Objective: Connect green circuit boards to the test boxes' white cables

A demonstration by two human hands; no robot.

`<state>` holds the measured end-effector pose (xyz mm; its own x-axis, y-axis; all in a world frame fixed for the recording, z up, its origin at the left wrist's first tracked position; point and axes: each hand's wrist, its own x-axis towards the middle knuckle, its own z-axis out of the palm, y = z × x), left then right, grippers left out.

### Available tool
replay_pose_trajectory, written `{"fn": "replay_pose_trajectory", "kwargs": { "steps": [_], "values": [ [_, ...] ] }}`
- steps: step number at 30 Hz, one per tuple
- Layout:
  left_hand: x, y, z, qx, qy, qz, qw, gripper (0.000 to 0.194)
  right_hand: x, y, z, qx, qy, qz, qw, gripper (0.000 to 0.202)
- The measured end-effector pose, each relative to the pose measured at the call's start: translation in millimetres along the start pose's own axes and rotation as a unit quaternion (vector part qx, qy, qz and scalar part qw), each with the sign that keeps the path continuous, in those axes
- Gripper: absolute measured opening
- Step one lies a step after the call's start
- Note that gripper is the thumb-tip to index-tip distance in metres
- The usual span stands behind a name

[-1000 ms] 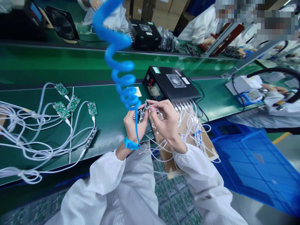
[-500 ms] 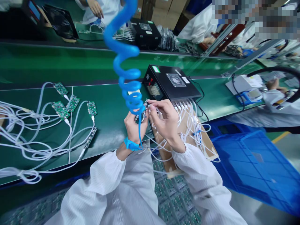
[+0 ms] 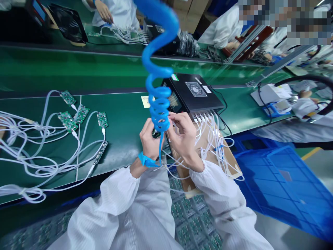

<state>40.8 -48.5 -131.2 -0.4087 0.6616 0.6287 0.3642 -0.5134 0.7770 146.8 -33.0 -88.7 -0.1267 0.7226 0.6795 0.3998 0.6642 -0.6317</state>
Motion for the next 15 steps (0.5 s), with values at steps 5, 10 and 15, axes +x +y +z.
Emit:
{"fn": "replay_pose_trajectory", "kwargs": {
  "steps": [5, 10, 15],
  "values": [
    [1, 2, -0.1, -0.008, -0.005, 0.021, 1.0, 0.002, -2, -3, 1, 0.003, 0.001, -0.003, 1.0, 0.007],
    [3, -2, 0.4, -0.005, -0.006, -0.015, 1.0, 0.002, 6, -3, 2, -0.009, -0.017, 0.009, 1.0, 0.011],
    [-4, -17, -12.5, -0.029, -0.017, -0.166, 0.985, 0.036, 25, 15, 19, -0.044, -0.137, 0.02, 0.989, 0.009]
  ]
}}
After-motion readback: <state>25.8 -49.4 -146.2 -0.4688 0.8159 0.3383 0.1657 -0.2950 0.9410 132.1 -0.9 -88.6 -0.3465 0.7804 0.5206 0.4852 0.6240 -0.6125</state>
